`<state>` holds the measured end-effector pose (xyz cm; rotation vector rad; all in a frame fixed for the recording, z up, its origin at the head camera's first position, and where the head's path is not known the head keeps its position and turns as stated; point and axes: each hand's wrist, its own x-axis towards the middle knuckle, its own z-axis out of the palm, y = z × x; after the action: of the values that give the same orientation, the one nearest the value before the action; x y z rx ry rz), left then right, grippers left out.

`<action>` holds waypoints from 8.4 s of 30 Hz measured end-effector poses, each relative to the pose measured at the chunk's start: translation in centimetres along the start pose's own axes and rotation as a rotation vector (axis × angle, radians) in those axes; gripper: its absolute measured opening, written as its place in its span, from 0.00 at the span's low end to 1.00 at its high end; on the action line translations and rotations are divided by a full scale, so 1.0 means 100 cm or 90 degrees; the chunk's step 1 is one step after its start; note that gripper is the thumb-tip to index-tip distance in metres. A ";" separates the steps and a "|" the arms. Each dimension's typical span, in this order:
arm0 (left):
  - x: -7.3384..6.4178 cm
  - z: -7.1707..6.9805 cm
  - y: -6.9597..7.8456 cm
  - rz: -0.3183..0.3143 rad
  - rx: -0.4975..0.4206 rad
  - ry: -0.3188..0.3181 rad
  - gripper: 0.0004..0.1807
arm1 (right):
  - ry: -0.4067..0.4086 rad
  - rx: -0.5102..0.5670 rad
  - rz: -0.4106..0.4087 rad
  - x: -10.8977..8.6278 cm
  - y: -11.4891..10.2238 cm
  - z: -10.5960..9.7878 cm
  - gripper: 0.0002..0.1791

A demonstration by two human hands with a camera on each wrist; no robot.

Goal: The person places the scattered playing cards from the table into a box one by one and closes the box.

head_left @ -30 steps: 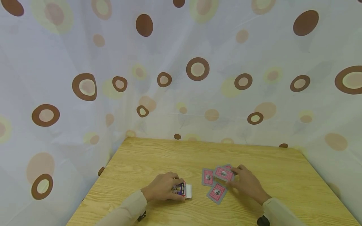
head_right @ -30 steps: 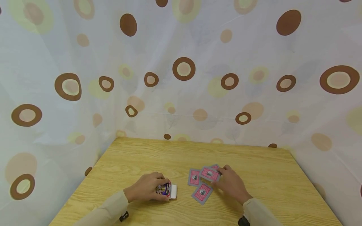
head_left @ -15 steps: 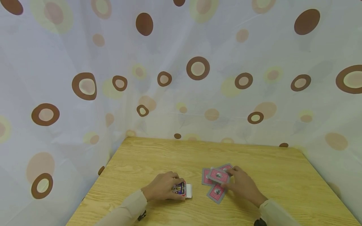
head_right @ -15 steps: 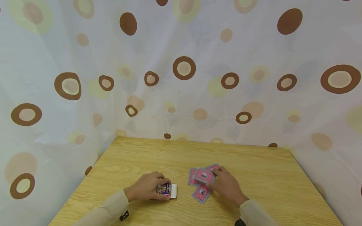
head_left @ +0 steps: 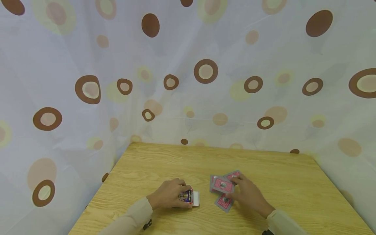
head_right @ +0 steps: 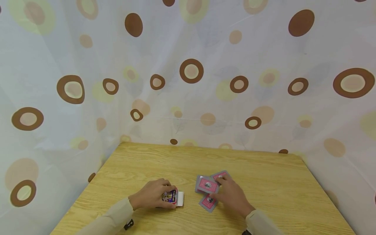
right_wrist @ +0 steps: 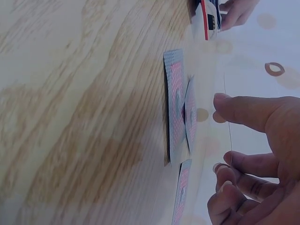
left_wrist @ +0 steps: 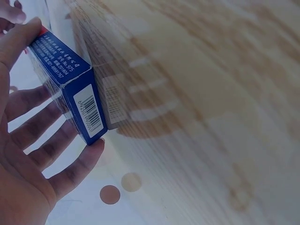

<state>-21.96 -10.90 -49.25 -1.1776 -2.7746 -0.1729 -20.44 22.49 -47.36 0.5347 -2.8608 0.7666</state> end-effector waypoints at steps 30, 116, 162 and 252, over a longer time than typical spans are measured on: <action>0.000 -0.001 0.001 -0.004 -0.002 0.000 0.42 | -0.019 0.005 -0.087 -0.005 -0.025 0.011 0.37; 0.001 -0.001 0.001 0.002 -0.002 -0.009 0.43 | -0.117 0.118 -0.188 0.015 -0.066 0.043 0.19; 0.002 -0.002 -0.001 0.017 0.014 0.014 0.40 | -0.150 0.084 -0.199 0.022 -0.068 0.053 0.08; 0.001 0.000 -0.001 -0.001 -0.020 -0.004 0.41 | -0.200 0.106 -0.096 0.007 0.035 0.005 0.33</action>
<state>-22.04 -10.92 -49.20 -1.1840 -2.7883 -0.2144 -22.36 24.86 -49.24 0.9602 -3.0023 0.9764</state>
